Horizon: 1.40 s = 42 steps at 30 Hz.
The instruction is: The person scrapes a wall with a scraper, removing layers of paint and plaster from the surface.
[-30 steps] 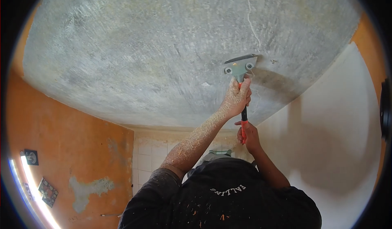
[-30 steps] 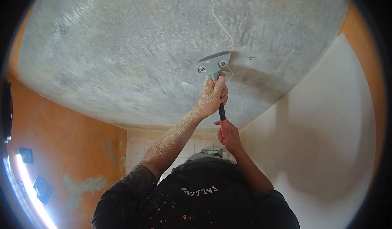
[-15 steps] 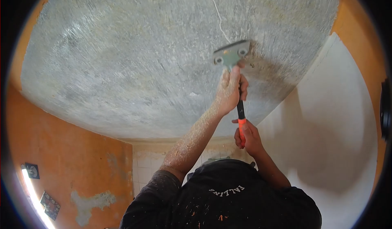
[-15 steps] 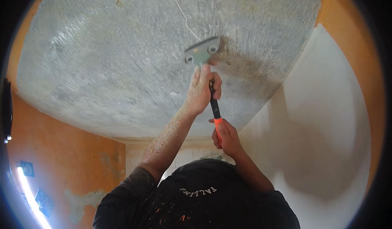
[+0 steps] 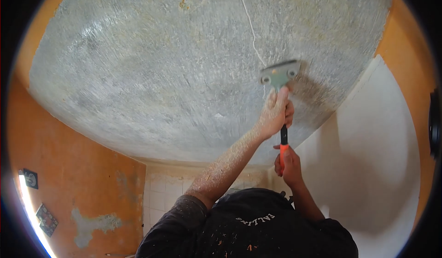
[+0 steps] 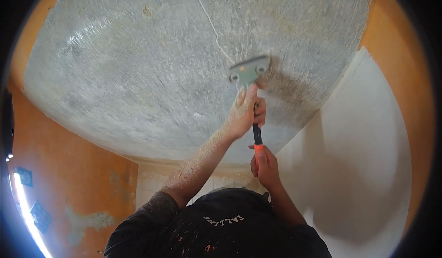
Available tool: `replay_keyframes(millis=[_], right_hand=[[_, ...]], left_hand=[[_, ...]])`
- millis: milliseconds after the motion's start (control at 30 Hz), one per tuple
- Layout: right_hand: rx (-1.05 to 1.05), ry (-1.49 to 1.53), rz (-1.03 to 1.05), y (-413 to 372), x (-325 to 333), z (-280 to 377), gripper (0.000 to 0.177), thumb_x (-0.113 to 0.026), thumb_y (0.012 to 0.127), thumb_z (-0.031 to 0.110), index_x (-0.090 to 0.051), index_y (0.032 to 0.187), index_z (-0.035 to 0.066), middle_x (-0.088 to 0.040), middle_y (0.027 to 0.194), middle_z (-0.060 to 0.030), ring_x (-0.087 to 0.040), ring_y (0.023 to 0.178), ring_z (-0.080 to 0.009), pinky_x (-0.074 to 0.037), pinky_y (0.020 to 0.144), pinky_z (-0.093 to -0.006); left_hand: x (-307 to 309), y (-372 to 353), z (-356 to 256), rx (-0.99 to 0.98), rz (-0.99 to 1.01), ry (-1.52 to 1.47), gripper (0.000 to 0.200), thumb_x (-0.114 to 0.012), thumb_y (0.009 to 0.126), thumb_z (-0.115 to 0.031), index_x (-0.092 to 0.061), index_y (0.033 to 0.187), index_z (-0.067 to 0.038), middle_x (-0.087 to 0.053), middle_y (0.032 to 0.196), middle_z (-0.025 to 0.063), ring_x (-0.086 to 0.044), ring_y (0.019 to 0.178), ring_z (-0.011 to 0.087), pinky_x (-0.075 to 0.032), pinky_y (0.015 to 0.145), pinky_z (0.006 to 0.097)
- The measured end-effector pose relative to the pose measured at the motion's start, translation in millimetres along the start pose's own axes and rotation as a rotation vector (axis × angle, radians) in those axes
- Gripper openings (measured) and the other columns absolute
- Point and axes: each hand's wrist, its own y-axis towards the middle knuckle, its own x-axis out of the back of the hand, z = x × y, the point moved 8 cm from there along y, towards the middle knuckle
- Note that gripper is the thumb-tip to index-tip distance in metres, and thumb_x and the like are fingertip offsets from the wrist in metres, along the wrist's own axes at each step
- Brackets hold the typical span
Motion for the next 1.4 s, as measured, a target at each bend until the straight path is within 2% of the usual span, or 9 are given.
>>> replay_keyframes(millis=[67,133,300,567,733,933,1000,1233,1400], right_hand=[[-0.075,-0.012,-0.064,-9,13,-28,0.045,-0.038,0.105,0.038,-0.056,0.118,-0.001,-0.043,0.057,0.0015,-0.039,0.043,-0.0062,-0.034,0.043,-0.0235],[-0.065,-0.012,-0.097,-10,17,-32,0.045,-0.038,0.104,0.039,-0.056,0.117,-0.001,-0.043,0.057,0.0024,-0.039,0.044,-0.0056,-0.034,0.043,-0.023],[0.042,-0.083,-0.126,-3,15,6,0.043,-0.035,0.106,0.034,-0.055,0.115,-0.002,-0.042,0.054,0.0017,-0.037,0.041,-0.0059,-0.033,0.041,-0.0227],[0.022,-0.085,-0.095,-1,31,6,0.037,-0.041,0.105,0.033,-0.059,0.113,0.002,-0.043,0.056,0.0048,-0.038,0.044,-0.0033,-0.031,0.044,-0.0216],[0.045,-0.089,-0.071,3,22,30,0.042,-0.037,0.105,0.035,-0.057,0.116,-0.001,-0.042,0.054,0.0022,-0.036,0.041,-0.0051,-0.032,0.041,-0.0225],[0.026,-0.11,-0.058,0,11,36,0.041,-0.037,0.106,0.034,-0.057,0.114,0.0,-0.041,0.053,0.0027,-0.035,0.041,-0.0055,-0.032,0.041,-0.0229],[0.013,-0.059,-0.084,-1,5,47,0.036,-0.042,0.105,0.031,-0.059,0.113,0.001,-0.042,0.056,0.005,-0.038,0.045,-0.0029,-0.032,0.044,-0.0217],[0.068,-0.142,-0.126,-5,1,45,0.04,-0.036,0.106,0.034,-0.057,0.113,0.0,-0.04,0.052,0.0029,-0.035,0.04,-0.0056,-0.031,0.041,-0.0228],[0.015,-0.014,-0.061,1,-19,58,0.041,-0.039,0.105,0.036,-0.058,0.115,0.001,-0.042,0.055,0.0038,-0.037,0.042,-0.004,-0.032,0.042,-0.0224]], left_hand=[[-1,-4,34,0.094,0.023,-0.077,0.044,-0.032,0.104,-0.052,-0.038,0.117,-0.01,-0.034,0.059,-0.0012,-0.037,0.046,0.01,-0.042,0.05,0.0289],[-7,-3,37,0.099,0.052,-0.096,0.045,-0.033,0.103,-0.053,-0.038,0.117,-0.011,-0.034,0.059,-0.0011,-0.036,0.046,0.0099,-0.042,0.049,0.0292],[-16,4,0,0.002,0.03,-0.075,0.048,-0.03,0.103,-0.054,-0.039,0.116,-0.008,-0.032,0.059,-0.0012,-0.036,0.047,0.0098,-0.042,0.049,0.0287],[-19,5,10,0.005,0.037,-0.125,0.047,-0.029,0.104,-0.053,-0.039,0.116,-0.008,-0.032,0.06,-0.0016,-0.035,0.048,0.0098,-0.041,0.05,0.029],[-8,9,-14,-0.111,0.022,-0.16,0.045,-0.03,0.104,-0.051,-0.04,0.118,-0.01,-0.033,0.061,-0.001,-0.035,0.048,0.0103,-0.041,0.051,0.0295],[-10,8,-23,-0.085,0.039,-0.158,0.044,-0.032,0.104,-0.052,-0.04,0.118,-0.01,-0.032,0.061,-0.0018,-0.035,0.048,0.0098,-0.04,0.05,0.0288],[-8,8,-33,-0.101,0.027,-0.166,0.044,-0.032,0.104,-0.051,-0.04,0.118,-0.011,-0.032,0.061,-0.0021,-0.034,0.047,0.0094,-0.039,0.049,0.0288],[-9,2,-34,-0.085,0.072,-0.2,0.042,-0.031,0.105,-0.049,-0.041,0.117,-0.01,-0.031,0.06,-0.0024,-0.034,0.047,0.009,-0.038,0.049,0.0285],[-2,7,-52,-0.134,0.065,-0.183,0.041,-0.032,0.105,-0.048,-0.041,0.117,-0.01,-0.031,0.06,-0.0024,-0.034,0.046,0.0088,-0.038,0.048,0.0277]])
